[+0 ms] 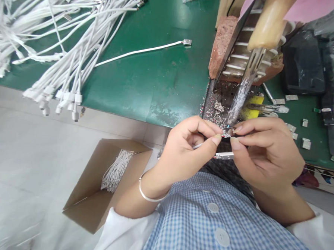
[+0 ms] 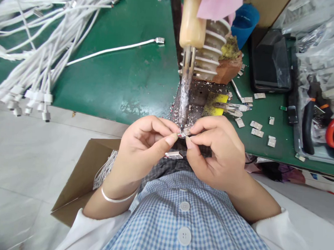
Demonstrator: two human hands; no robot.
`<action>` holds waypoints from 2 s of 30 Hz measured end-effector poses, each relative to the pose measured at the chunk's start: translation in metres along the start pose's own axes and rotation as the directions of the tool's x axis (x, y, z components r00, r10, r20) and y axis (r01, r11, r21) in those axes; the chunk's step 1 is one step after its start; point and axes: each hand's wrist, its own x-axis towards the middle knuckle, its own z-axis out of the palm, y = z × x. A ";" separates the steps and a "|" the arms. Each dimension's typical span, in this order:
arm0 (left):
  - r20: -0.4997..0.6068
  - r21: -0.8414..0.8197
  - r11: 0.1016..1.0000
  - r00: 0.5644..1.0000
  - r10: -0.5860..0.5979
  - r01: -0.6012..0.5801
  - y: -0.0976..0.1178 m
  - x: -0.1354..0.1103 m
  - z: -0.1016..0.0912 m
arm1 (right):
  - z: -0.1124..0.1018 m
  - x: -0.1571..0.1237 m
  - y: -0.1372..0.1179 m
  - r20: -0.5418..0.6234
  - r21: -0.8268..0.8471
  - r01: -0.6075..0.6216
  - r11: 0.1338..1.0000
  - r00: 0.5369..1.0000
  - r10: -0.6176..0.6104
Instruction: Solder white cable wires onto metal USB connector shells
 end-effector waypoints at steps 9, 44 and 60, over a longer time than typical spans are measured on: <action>0.003 0.033 0.999 0.999 0.038 -0.038 0.000 0.000 0.000 | 0.002 0.001 0.000 -0.010 0.010 0.007 1.000 1.000 -0.007; 0.243 0.162 0.984 0.964 -0.107 0.068 -0.011 -0.017 -0.009 | -0.027 -0.007 0.001 0.518 -0.021 0.141 0.990 0.848 -0.110; 0.182 0.099 0.987 0.973 -0.145 0.129 -0.013 -0.015 -0.013 | -0.028 -0.007 0.002 0.475 -0.119 0.172 0.978 0.875 -0.096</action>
